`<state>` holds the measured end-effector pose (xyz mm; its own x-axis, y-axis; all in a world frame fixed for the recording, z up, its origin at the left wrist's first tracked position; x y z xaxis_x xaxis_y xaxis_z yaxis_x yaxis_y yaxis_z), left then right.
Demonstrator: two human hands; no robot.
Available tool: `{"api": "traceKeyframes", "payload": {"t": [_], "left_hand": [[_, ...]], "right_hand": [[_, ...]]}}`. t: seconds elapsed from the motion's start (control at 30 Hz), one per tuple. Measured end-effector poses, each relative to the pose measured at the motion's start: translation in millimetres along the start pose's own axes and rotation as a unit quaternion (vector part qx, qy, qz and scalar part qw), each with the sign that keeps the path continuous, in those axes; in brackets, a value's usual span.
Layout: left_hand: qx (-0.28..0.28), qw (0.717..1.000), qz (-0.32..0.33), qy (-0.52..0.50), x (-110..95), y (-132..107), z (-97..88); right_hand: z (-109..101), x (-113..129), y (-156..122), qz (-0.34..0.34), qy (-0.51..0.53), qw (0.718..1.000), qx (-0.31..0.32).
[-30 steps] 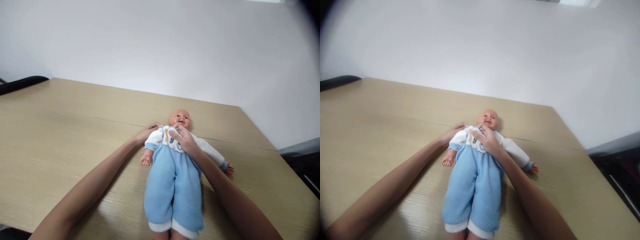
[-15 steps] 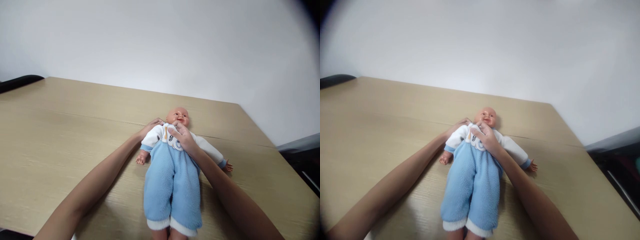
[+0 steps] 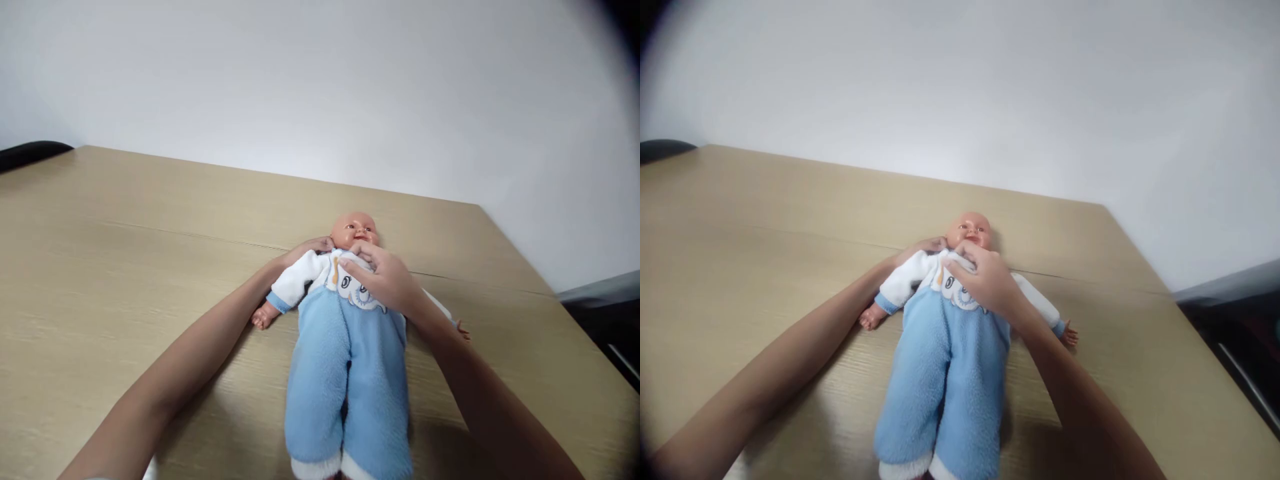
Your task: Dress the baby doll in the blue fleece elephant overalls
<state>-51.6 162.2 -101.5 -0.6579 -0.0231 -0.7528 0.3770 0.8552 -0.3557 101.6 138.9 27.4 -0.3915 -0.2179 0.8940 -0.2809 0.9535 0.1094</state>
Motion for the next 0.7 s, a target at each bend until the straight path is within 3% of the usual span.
{"api": "traceKeyframes", "payload": {"t": [0.07,0.13,0.33,0.47,0.53,0.7], "left_hand": [[-0.005,1.000,0.027,-0.013,-8.5,-1.1,-1.6],[-0.009,0.998,0.059,-0.027,-19.4,0.7,-6.6],[0.005,0.988,0.150,-0.045,-49.8,18.4,-48.9],[0.001,0.981,0.191,0.032,-58.1,9.6,-80.5],[0.024,0.983,0.167,0.075,-53.3,1.4,-84.6],[0.106,0.979,0.138,0.110,-47.6,-12.1,-73.3]], "right_hand": [[-15.7,14.9,-6.5,-0.005,-0.135,0.991,-0.017],[-24.3,20.0,-11.7,0.013,-0.185,0.983,-0.012],[-24.5,11.7,-12.8,0.045,-0.203,0.978,0.019],[-20.8,6.5,-10.0,0.027,-0.198,0.979,0.032],[-21.1,4.5,-9.7,0.025,-0.192,0.981,0.032],[-20.5,0.1,-9.0,0.024,-0.188,0.981,0.038]]}}
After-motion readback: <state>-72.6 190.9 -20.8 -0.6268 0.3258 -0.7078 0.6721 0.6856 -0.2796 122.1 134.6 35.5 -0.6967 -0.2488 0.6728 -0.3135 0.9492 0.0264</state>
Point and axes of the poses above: each hand's wrist, its own y-axis towards the middle knuckle, its own z-axis out of the palm, x = y × z, the point moved 10 cm from there along y, towards the middle knuckle, and after that the axes turned 11 degrees about y, right-handed, at the moved point
